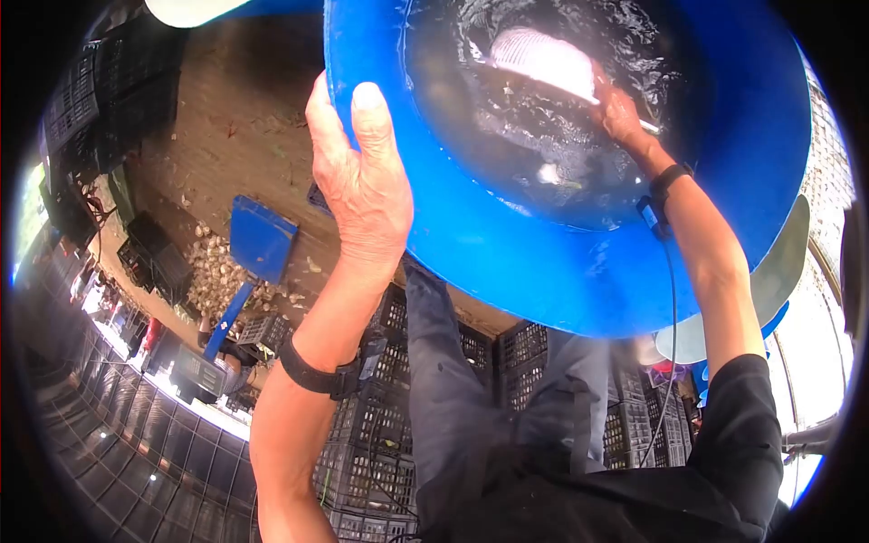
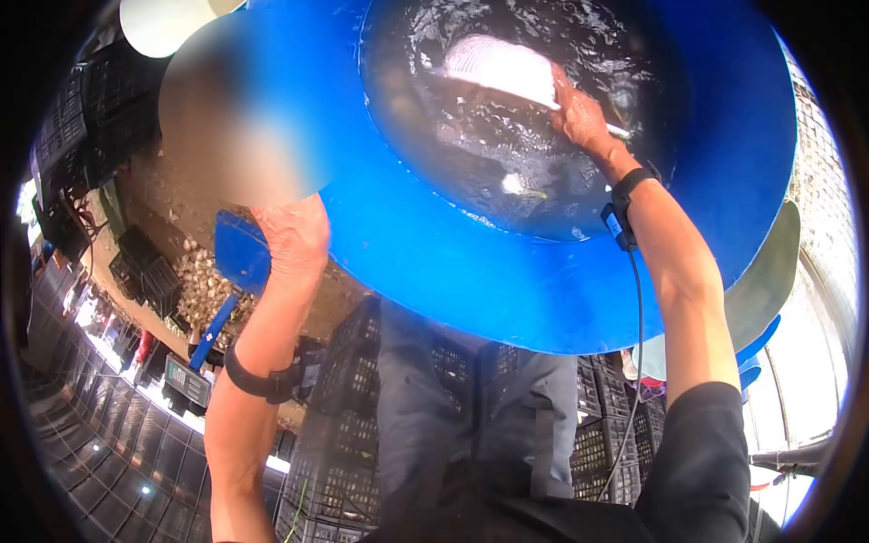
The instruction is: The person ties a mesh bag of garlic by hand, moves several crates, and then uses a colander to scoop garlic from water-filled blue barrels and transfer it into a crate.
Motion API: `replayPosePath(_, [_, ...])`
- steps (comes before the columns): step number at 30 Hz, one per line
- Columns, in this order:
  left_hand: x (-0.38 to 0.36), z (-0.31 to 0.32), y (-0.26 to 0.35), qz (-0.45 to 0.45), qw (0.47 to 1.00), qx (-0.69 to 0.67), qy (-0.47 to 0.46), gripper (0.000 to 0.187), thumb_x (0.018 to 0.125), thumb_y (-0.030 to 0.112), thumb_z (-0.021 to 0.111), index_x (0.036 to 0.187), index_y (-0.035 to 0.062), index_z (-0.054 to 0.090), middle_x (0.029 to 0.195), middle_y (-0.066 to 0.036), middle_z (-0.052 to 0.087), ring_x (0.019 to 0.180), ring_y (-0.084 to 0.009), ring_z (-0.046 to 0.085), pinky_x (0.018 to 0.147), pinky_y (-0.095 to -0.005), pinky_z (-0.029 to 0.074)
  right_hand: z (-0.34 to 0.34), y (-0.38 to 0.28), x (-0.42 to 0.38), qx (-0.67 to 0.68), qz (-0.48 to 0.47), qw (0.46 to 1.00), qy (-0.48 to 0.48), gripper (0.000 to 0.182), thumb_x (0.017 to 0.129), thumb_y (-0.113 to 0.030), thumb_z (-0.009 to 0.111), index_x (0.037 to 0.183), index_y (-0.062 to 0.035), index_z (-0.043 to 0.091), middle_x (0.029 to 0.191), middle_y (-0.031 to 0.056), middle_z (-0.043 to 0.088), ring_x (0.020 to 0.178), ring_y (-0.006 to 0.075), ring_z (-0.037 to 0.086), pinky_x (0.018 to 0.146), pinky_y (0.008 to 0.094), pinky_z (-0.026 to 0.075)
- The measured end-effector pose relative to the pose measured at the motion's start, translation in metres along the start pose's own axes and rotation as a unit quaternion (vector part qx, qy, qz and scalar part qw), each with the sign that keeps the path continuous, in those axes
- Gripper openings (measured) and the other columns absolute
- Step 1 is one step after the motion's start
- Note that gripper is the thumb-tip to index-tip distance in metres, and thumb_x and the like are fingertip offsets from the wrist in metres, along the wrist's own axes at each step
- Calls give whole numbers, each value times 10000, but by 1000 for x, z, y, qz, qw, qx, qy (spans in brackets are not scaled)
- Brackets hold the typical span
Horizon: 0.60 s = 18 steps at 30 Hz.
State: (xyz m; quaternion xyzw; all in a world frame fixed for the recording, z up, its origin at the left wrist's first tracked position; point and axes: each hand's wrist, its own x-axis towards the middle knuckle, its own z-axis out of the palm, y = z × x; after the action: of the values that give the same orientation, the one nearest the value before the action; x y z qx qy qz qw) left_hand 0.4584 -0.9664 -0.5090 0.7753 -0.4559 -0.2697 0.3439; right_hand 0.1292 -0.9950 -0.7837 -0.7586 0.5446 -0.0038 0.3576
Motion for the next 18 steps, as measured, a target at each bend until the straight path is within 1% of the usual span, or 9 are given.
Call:
replayPosePath(3, [1, -1, -8, 9, 1000, -9, 0, 461, 1040, 339, 462, 1307, -34, 499, 1092, -97, 598, 977, -167, 541, 885, -309, 453, 1, -16, -1, -15, -93, 995, -20, 853, 769, -61, 621, 1510, -101, 201, 1013, 241, 650, 914, 429, 622, 765, 489, 511])
replayPosePath(4, [1, -1, -11, 11, 1000, -19, -2, 459, 1040, 339, 461, 1302, -35, 501, 1085, -91, 597, 968, -160, 538, 878, -304, 454, 6, -16, -2, -12, -93, 995, -22, 853, 769, -61, 621, 1510, -101, 201, 1013, 241, 650, 914, 429, 622, 765, 489, 511])
replayPosePath(6, [1, -2, -7, 0, 1000, -22, -3, 458, 1038, 341, 466, 1296, -36, 507, 1081, -82, 595, 961, -149, 535, 868, -295, 454, 15, -6, -6, -102, -140, 981, -88, 803, 775, -70, 603, 1493, -83, 242, 953, 219, 666, 858, 399, 646, 730, 483, 523])
replayPosePath(7, [1, -2, -7, 3, 1000, -22, -2, 457, 1038, 341, 467, 1294, -35, 509, 1082, -85, 597, 963, -154, 538, 872, -298, 454, 18, -1, -11, -101, -140, 981, -90, 803, 775, -70, 603, 1493, -83, 242, 953, 219, 666, 858, 399, 646, 730, 483, 523])
replayPosePath(9, [1, -3, -9, 5, 1000, -23, -2, 457, 1037, 342, 469, 1293, -34, 511, 1083, -89, 599, 966, -158, 541, 875, -301, 454, 18, 4, -26, -158, -115, 964, -180, 730, 790, -94, 585, 1462, -74, 300, 873, 193, 678, 788, 381, 662, 687, 480, 529])
replayPosePath(12, [2, -1, -9, 9, 1000, -27, 7, 461, 1034, 349, 475, 1295, -30, 512, 1082, -96, 607, 973, -171, 551, 885, -312, 456, 23, 22, -53, -198, -94, 945, -243, 661, 809, -131, 572, 1420, -36, 341, 808, 177, 678, 727, 392, 658, 664, 476, 537])
replayPosePath(13, [2, -1, -8, 7, 999, -32, 5, 467, 1032, 356, 479, 1296, -27, 513, 1087, -100, 608, 981, -175, 553, 892, -318, 454, 17, 25, -62, -201, -92, 944, -245, 661, 809, -131, 572, 1420, -36, 341, 808, 177, 678, 727, 392, 658, 664, 476, 537])
replayPosePath(15, [1, -2, -6, 6, 999, -39, 3, 472, 1030, 363, 483, 1296, -25, 513, 1092, -104, 609, 989, -180, 555, 899, -323, 453, -4, 15, -84, -238, -83, 906, -341, 668, 795, -132, 609, 1394, 8, 349, 875, 209, 679, 776, 388, 663, 698, 462, 545])
replayPosePath(18, [0, -2, -8, -3, 998, -59, 0, 489, 1022, 389, 494, 1300, -13, 514, 1098, -104, 610, 993, -183, 555, 903, -330, 454, -37, -5, -118, -190, -92, 936, -280, 714, 766, -125, 652, 1386, 46, 342, 943, 246, 669, 835, 389, 664, 738, 460, 542])
